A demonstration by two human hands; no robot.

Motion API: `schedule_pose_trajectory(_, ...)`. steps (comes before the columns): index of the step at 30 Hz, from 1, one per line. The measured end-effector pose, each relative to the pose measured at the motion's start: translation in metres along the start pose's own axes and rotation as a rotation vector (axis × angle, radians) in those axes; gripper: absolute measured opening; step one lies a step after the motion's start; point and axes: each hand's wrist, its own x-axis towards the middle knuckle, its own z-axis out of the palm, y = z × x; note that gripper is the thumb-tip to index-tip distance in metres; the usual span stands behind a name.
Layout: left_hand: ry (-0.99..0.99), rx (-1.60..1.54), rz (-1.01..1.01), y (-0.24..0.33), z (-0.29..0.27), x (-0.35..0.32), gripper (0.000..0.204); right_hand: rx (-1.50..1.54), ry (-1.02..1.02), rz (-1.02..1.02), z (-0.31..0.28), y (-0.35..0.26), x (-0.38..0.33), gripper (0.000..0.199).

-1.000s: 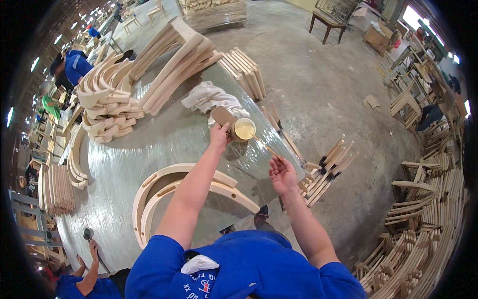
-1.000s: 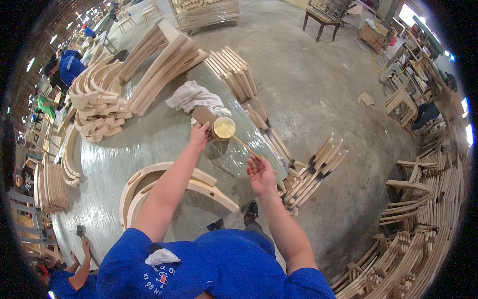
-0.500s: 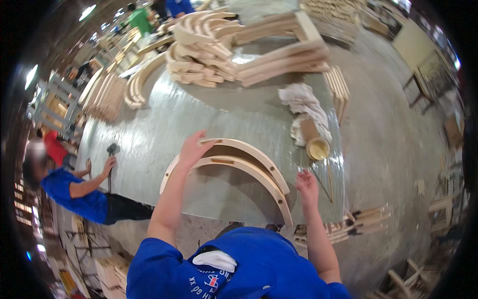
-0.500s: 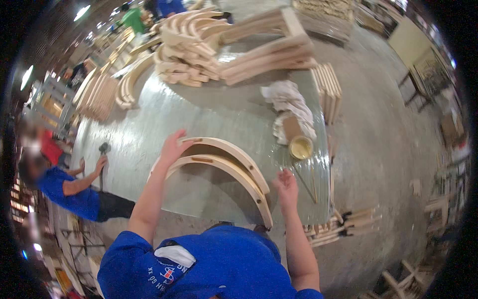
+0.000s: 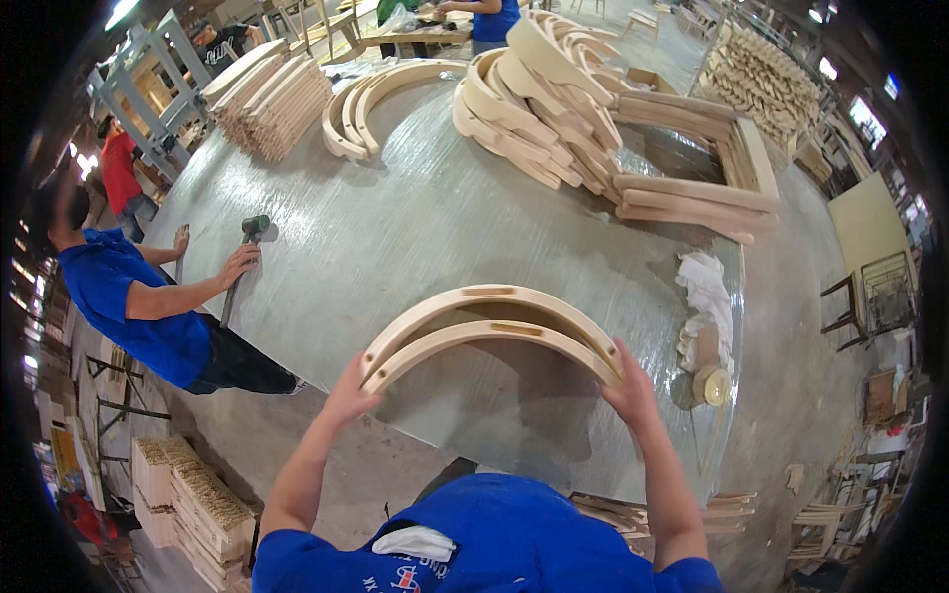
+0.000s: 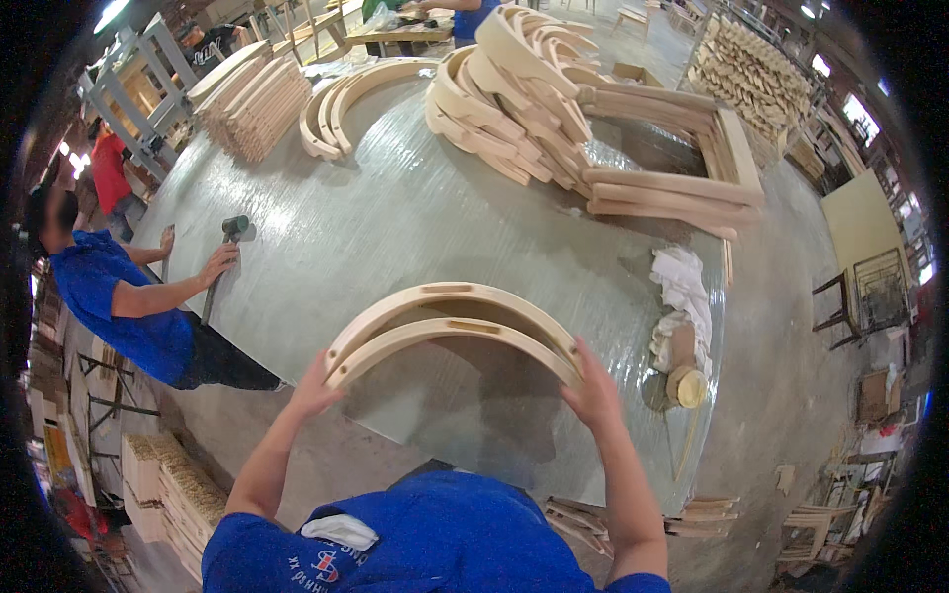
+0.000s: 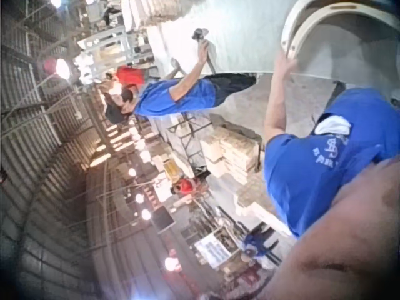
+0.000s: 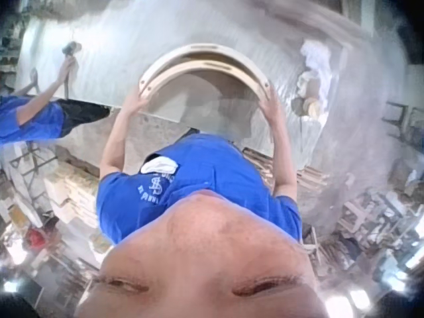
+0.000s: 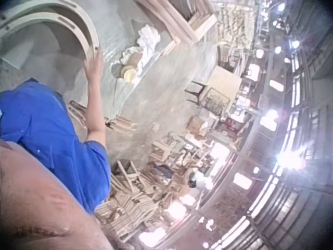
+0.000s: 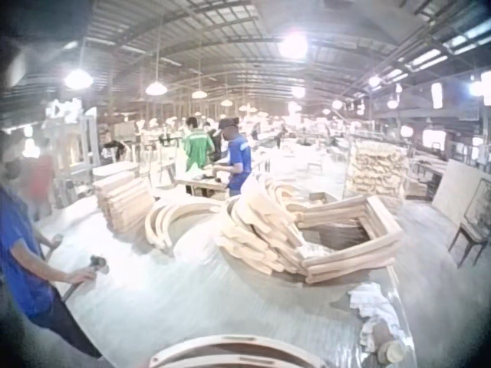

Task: The person applies glue to curved wooden chair parts and rectangular chair frames using a brush and a small container. They dip the brush into the container, apply glue to the wood, and place the parts aside on the table.

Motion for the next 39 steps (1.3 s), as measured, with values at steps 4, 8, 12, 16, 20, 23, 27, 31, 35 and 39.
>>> schedule_pose_trajectory(4, 0.437, -0.34, -0.107, -0.06, 0.01, -0.045, 0.084, -0.137, -0.069, -0.244, 0.056, -0.083, 0.144, 0.064)
schedule_pose_trajectory(8, 0.597, -0.729, -0.223, -0.029, 0.041, -0.043, 0.079, 0.132, -0.079, -0.493, 0.114, -0.2, 0.191, 0.06)
schedule_pose_trajectory(12, 0.425, -1.482, -0.51, 0.006, 0.083, -0.018, 0.058, 0.359, -0.208, -0.459, 0.158, -0.221, 0.155, 0.059)
schedule_pose_trajectory(16, 0.258, -1.774, -0.527, 0.049, 0.099, 0.013, 0.041, 0.391, -0.339, -0.149, 0.18, -0.161, 0.102, 0.064)
schedule_pose_trajectory(20, -0.175, -1.709, -0.567, 0.032, 0.101, 0.017, 0.042, 0.016, -0.338, -0.308, 0.194, -0.156, 0.067, 0.075)
schedule_pose_trajectory(23, -0.367, -1.3, -0.643, 0.031, 0.068, 0.007, 0.05, -0.1, -0.415, -0.204, 0.208, -0.183, 0.059, 0.081)
schedule_pose_trajectory(27, 0.06, -0.637, -0.386, -0.003, 0.038, 0.006, 0.039, 0.013, -0.409, -0.237, 0.219, -0.188, 0.065, 0.075)
schedule_pose_trajectory(31, 0.438, -0.332, -0.199, -0.046, 0.015, 0.015, 0.024, 0.019, -0.648, -0.313, 0.175, -0.16, 0.107, 0.062)
schedule_pose_trajectory(35, 0.559, 0.067, 0.082, -0.07, 0.006, 0.025, 0.019, -0.248, -0.637, -0.312, 0.12, -0.126, 0.159, 0.068)
schedule_pose_trajectory(39, 0.589, 0.171, 0.181, -0.077, 0.008, 0.037, 0.027, -0.308, -0.528, -0.459, 0.099, -0.107, 0.199, 0.074)
